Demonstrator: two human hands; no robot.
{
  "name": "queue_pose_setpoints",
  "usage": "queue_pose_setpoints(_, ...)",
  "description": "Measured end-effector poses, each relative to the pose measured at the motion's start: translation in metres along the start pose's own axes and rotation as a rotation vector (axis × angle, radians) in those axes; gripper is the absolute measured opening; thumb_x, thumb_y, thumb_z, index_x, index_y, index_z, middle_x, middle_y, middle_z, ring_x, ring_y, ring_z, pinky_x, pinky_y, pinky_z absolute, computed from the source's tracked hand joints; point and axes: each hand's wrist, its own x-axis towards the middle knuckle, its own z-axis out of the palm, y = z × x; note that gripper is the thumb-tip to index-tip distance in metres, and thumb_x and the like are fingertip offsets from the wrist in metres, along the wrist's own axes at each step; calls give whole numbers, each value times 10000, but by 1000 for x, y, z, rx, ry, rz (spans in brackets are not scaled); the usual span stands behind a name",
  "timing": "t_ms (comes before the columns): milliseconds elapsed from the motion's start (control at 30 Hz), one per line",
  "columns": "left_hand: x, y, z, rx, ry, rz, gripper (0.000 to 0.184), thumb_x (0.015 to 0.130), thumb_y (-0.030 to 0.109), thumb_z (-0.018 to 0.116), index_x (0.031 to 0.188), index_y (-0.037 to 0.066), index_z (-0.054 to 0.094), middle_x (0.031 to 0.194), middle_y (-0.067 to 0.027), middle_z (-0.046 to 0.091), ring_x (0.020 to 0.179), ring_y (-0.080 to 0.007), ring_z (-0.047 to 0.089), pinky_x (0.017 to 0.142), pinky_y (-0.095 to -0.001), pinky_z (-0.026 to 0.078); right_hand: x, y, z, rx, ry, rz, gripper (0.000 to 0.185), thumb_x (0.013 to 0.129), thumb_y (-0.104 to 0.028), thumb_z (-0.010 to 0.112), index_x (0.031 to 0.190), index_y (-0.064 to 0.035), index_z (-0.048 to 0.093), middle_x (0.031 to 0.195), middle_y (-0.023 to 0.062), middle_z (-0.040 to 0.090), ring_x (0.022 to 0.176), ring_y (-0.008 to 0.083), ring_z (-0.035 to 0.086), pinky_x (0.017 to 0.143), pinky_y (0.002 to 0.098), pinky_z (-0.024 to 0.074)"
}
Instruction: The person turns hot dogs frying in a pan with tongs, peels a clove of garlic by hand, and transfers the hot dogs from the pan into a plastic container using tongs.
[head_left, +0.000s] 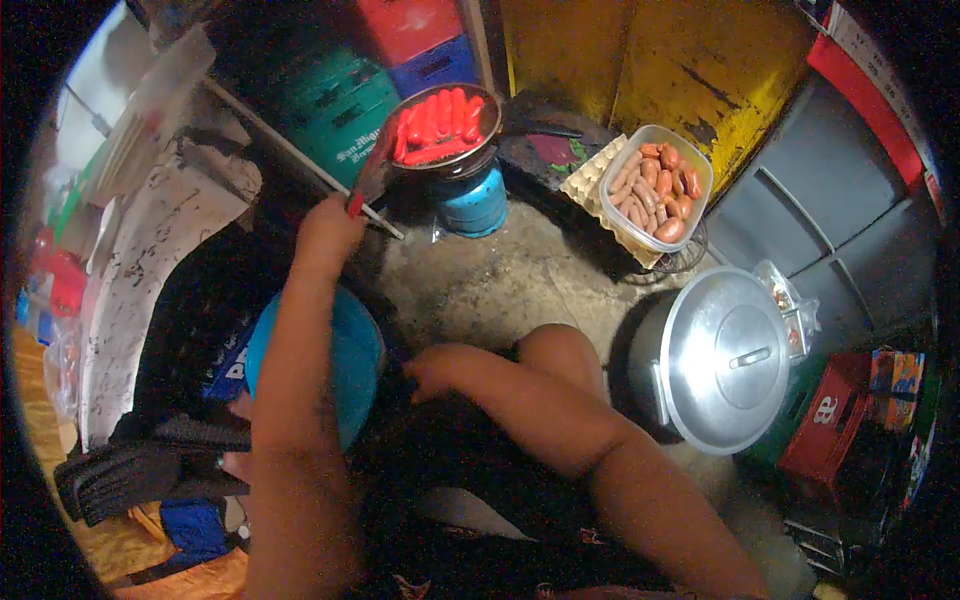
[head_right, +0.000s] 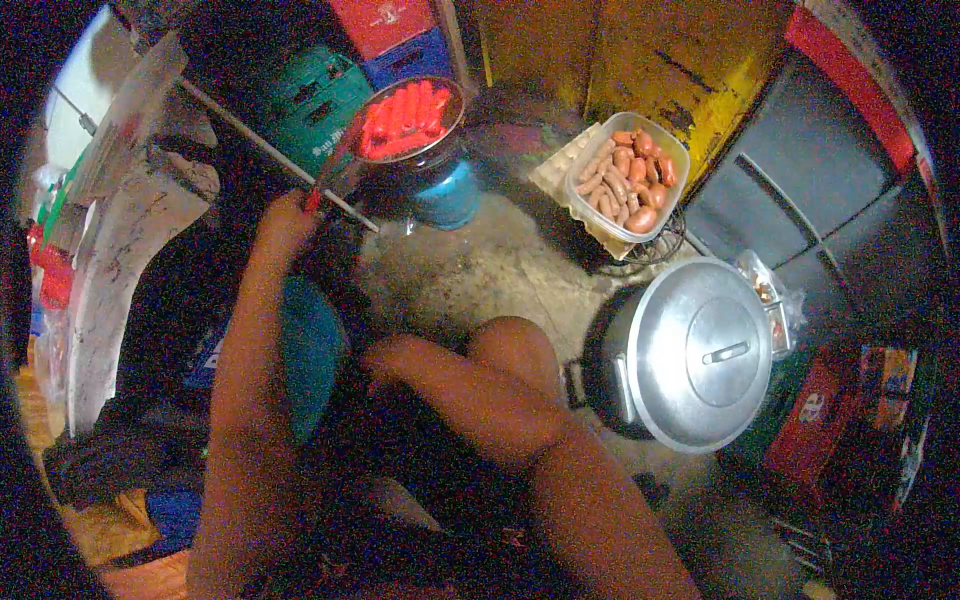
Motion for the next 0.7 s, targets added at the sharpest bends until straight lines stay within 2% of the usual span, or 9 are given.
queue_pose_setpoints(33, 0, 2, 0, 140, 34, 53, 313, 813, 192, 673, 1052, -6, 636, 1005, -228, 691, 939, -393, 673, 840, -488, 522, -2, 0, 0, 5, 8, 6, 653, 800, -479, 712, 1310, -95, 576, 1213, 194, 649, 1123, 400, 609, 946, 521, 492)
queue_pose_setpoints(133, -7, 27, -15, 168, -69, -38, 290, 809, 159, 644, 1059, 12, 642, 1067, -248, 674, 1030, -421, 638, 894, -518, 496, -2, -1, -1, 19, 3, 28, 645, 802, -479, 711, 1303, -94, 579, 1215, 192, 648, 1125, 402, 608, 947, 523, 490)
queue_pose_setpoints(267, 10, 21, 0, 176, -38, -46, 292, 815, 151, 618, 1068, 7, 639, 1061, -257, 673, 1024, -428, 641, 894, -515, 499, -11, -8, -9, 28, -24, 63, 637, 807, -477, 708, 1303, -98, 579, 1218, 190, 647, 1129, 406, 603, 947, 526, 487)
queue_pose_setpoints(400, 11, 26, 2, 167, 18, -28, 295, 828, 166, 599, 1070, 2, 641, 1054, -264, 674, 1012, -434, 646, 886, -514, 506, -5, 1, -1, 38, 14, 3, 635, 809, -476, 707, 1304, -100, 578, 1217, 190, 647, 1134, 405, 601, 946, 527, 487)
queue_pose_setpoints(467, 8, 32, -1, 179, -1, -27, 290, 835, 167, 586, 1066, 2, 646, 1056, -266, 675, 1008, -433, 649, 883, -513, 509, -18, -16, -23, 7, -46, 9, 639, 811, -477, 707, 1312, -104, 573, 1216, 189, 647, 1135, 404, 602, 948, 526, 487)
queue_pose_setpoints(567, 7, 33, -1, 201, -45, -49, 277, 845, 166, 573, 1055, 5, 656, 1062, -265, 675, 1008, -430, 654, 880, -513, 513, -4, -2, -3, 36, -36, 39, 652, 812, -479, 707, 1330, -111, 562, 1234, 184, 640, 1150, 395, 596, 964, 517, 482)
queue_pose_setpoints(700, 12, 37, 4, 242, -43, -26, 259, 854, 154, 568, 1044, 8, 665, 1059, -260, 679, 1012, -427, 656, 876, -518, 516, -23, -18, -23, 5, -32, 38, 659, 818, -488, 697, 1343, -118, 553, 1257, 177, 630, 1171, 388, 585, 979, 510, 475)
